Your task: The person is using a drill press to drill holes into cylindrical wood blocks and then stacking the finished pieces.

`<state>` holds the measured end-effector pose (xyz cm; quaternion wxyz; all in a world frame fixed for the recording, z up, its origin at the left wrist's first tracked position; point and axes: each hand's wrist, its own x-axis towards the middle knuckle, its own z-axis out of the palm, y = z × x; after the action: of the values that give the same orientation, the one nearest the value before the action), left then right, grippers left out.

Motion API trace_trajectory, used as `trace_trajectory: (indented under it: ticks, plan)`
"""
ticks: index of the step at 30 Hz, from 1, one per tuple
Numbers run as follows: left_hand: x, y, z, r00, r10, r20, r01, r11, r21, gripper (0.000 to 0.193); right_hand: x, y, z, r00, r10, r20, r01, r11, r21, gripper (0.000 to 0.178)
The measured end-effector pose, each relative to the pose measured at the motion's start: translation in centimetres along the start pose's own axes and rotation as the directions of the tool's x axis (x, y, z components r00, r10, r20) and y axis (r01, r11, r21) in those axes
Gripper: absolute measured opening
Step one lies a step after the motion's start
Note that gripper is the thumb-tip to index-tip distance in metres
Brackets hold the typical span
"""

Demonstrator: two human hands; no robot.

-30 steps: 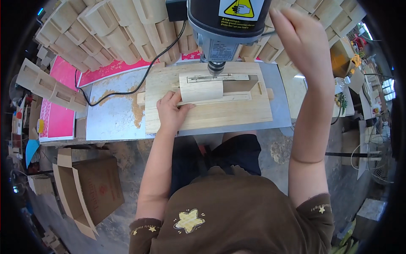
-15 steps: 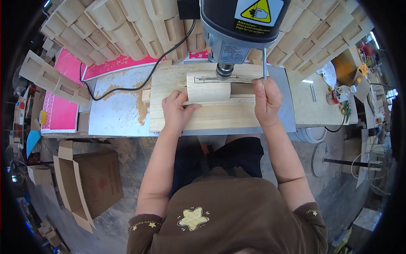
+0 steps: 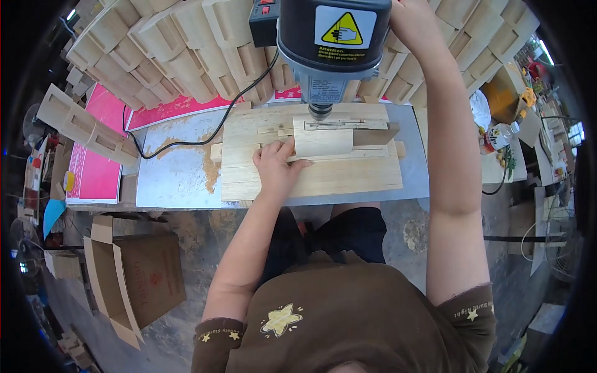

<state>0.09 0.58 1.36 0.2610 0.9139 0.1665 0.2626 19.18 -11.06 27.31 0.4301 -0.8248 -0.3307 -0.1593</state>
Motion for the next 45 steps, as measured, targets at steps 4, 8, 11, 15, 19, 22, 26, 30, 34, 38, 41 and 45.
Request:
trace_trajectory:
  ticks: [4, 8, 11, 15, 19, 22, 26, 30, 34, 38, 41, 45]
  plan:
    - [0.0, -0.1, 0.2, 0.997, 0.045, -0.060, -0.045, 0.999, 0.000, 0.042, -2.8, 0.6, -1.7, 0.974, -0.221, -0.054, 0.218, 0.974, -0.066, 0.032]
    - [0.0, -0.4, -0.4, 0.998, 0.003, -0.060, -0.001, 1.000, 0.019, 0.042, -9.6, -0.7, -1.7, 0.978, -0.209, -0.020, 0.210, 0.976, 0.056, 0.020]
    - [-0.2, -0.9, -1.1, 0.997, -0.004, -0.076, 0.006, 1.000, 0.029, 0.043, -14.4, 0.0, 0.3, 0.993, -0.119, -0.006, 0.119, 0.982, 0.148, 0.013]
    - [-0.3, -1.2, 0.2, 0.985, 0.074, -0.157, -0.065, 0.996, 0.067, 0.051, -17.4, 4.0, 4.2, 0.957, -0.199, -0.212, 0.247, 0.941, 0.232, 0.008]
    - [-0.3, -0.4, 0.0, 0.992, 0.030, -0.122, -0.029, 1.000, 0.013, 0.054, -18.2, 8.2, 7.3, 0.901, -0.335, -0.277, 0.393, 0.901, 0.187, 0.007]
    - [-0.5, -0.2, -0.5, 0.994, 0.019, -0.107, -0.022, 1.000, -0.021, 0.056, -18.6, 7.9, 7.2, 0.921, -0.294, -0.257, 0.357, 0.901, 0.248, 0.007]
    - [-0.6, -0.1, -0.4, 0.994, 0.004, -0.105, -0.009, 0.999, -0.039, 0.051, -17.0, 6.8, 4.1, 0.922, -0.326, -0.207, 0.354, 0.928, 0.114, 0.009]
    - [-0.5, 0.0, -0.2, 0.995, -0.070, -0.067, 0.064, 0.994, -0.091, 0.050, -9.8, 2.0, 0.0, 0.950, -0.235, -0.205, 0.268, 0.952, 0.146, 0.019]
    - [0.6, 1.1, 0.1, 0.990, -0.139, 0.037, 0.143, 0.977, -0.161, 0.054, -0.8, 2.6, 0.4, 0.976, -0.119, -0.180, 0.138, 0.986, 0.097, 0.032]
    - [0.3, 0.6, 0.9, 0.985, -0.166, -0.039, 0.160, 0.980, -0.118, 0.053, -1.0, 3.3, 1.0, 0.999, -0.015, -0.042, 0.026, 0.962, 0.272, 0.032]
    - [0.3, -0.4, 1.4, 0.980, -0.174, -0.098, 0.157, 0.975, -0.154, 0.052, -5.6, 5.4, 1.1, 0.991, -0.011, 0.137, -0.056, 0.875, 0.481, 0.036]
    - [0.9, 0.9, 0.7, 0.988, -0.153, -0.029, 0.145, 0.972, -0.186, 0.049, -13.8, 12.2, 2.8, 0.890, -0.211, 0.405, 0.225, 0.974, 0.014, 0.034]
